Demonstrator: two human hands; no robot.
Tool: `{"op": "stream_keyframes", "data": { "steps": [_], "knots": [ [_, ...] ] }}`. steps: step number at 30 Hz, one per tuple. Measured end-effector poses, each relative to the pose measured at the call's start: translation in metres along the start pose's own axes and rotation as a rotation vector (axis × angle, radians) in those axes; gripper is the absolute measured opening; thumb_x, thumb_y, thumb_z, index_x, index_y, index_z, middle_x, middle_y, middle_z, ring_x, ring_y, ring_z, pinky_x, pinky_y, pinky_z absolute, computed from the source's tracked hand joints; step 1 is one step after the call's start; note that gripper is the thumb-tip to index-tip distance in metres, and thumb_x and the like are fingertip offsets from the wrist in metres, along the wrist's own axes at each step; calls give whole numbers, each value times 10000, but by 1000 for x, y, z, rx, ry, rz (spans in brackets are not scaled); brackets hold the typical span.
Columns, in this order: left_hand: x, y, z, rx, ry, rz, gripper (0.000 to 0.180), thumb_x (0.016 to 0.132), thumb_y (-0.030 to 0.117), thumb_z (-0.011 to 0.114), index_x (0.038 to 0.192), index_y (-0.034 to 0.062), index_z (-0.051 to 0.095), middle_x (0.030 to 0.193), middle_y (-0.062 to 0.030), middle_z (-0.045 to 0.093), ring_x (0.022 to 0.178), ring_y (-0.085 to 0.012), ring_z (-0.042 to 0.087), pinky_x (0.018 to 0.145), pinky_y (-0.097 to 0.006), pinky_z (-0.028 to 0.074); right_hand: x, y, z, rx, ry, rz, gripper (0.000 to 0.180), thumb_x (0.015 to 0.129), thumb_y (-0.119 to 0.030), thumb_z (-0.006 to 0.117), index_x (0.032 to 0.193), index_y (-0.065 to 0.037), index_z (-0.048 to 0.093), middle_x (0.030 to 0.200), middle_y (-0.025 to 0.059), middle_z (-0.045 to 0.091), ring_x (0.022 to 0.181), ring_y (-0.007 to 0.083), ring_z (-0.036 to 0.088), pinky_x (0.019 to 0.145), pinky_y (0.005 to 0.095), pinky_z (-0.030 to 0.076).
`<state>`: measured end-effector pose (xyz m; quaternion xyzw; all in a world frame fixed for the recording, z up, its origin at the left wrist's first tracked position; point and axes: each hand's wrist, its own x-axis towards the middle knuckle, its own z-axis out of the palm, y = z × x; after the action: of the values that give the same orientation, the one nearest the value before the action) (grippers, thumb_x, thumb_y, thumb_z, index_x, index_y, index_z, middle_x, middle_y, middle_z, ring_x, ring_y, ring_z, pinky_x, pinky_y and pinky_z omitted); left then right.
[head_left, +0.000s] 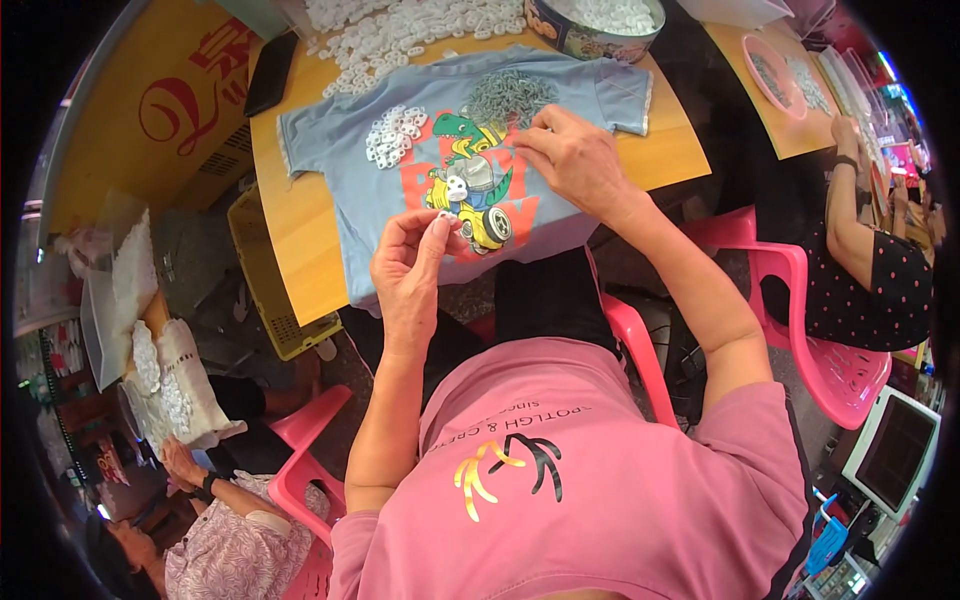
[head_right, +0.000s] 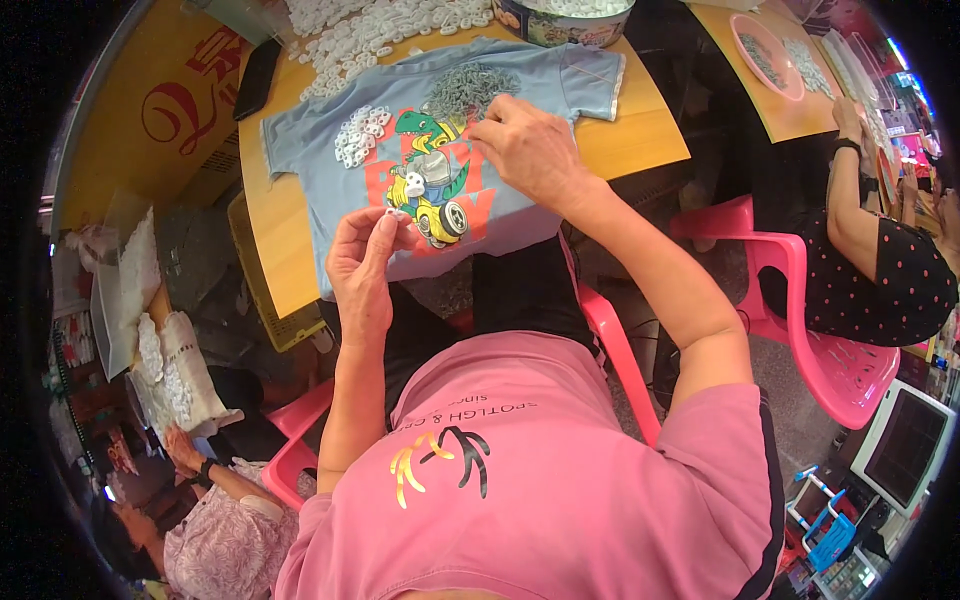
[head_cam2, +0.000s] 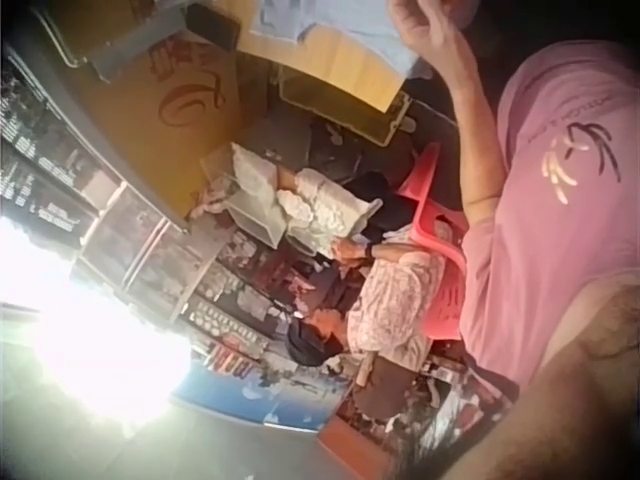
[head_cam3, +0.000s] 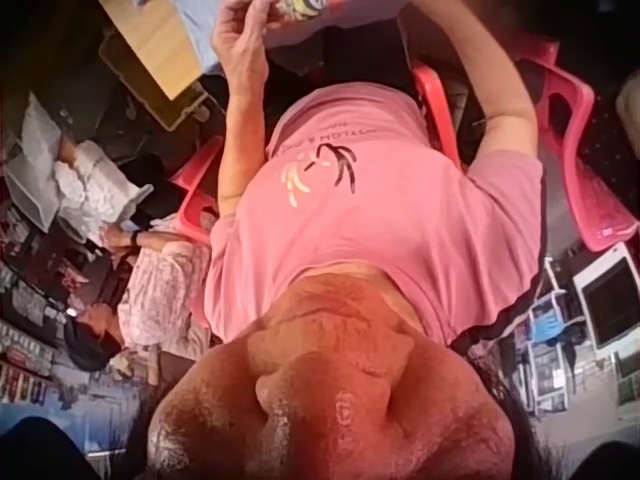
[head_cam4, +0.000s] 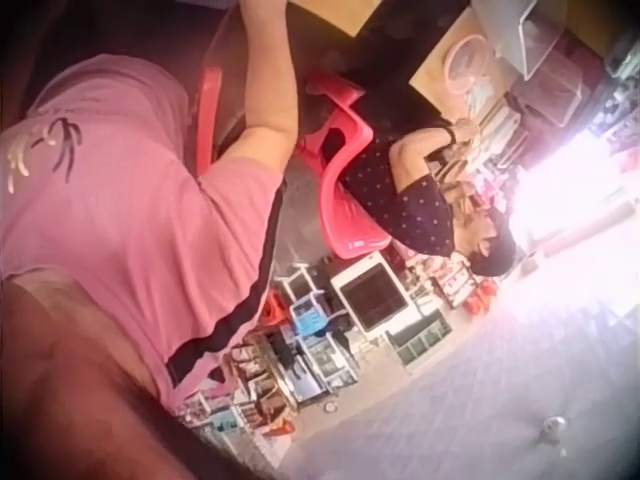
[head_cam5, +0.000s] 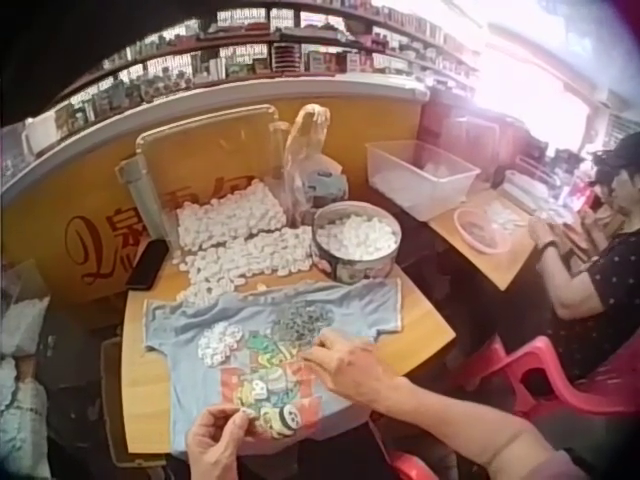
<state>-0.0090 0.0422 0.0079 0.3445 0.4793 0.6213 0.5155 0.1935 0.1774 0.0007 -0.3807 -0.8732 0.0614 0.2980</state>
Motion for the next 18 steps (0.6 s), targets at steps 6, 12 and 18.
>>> {"op": "stream_keyframes", "data": {
  "steps": [6,12,18],
  "knots": [
    [-1,0,-3,26,24,-7,147,947,71,604,1060,-20,581,940,-95,673,795,-118,638,772,-260,514,10,3,5,-93,-46,-79,94,808,-157,690,878,-95,701,859,46,601,802,247,630,665,357,502],
    [-2,1,-6,49,17,3,147,948,68,603,1064,-20,585,941,-94,673,798,-116,639,764,-254,508,6,4,-7,-65,-80,-81,94,809,-123,676,897,-95,690,877,54,603,809,260,631,667,361,502],
    [1,-4,-6,42,4,13,150,947,70,604,1065,-21,584,923,-91,669,793,-114,638,753,-253,512,2,15,-16,-80,-139,-137,103,807,-96,670,910,-98,680,880,59,594,802,265,627,658,372,500]
  ]
}}
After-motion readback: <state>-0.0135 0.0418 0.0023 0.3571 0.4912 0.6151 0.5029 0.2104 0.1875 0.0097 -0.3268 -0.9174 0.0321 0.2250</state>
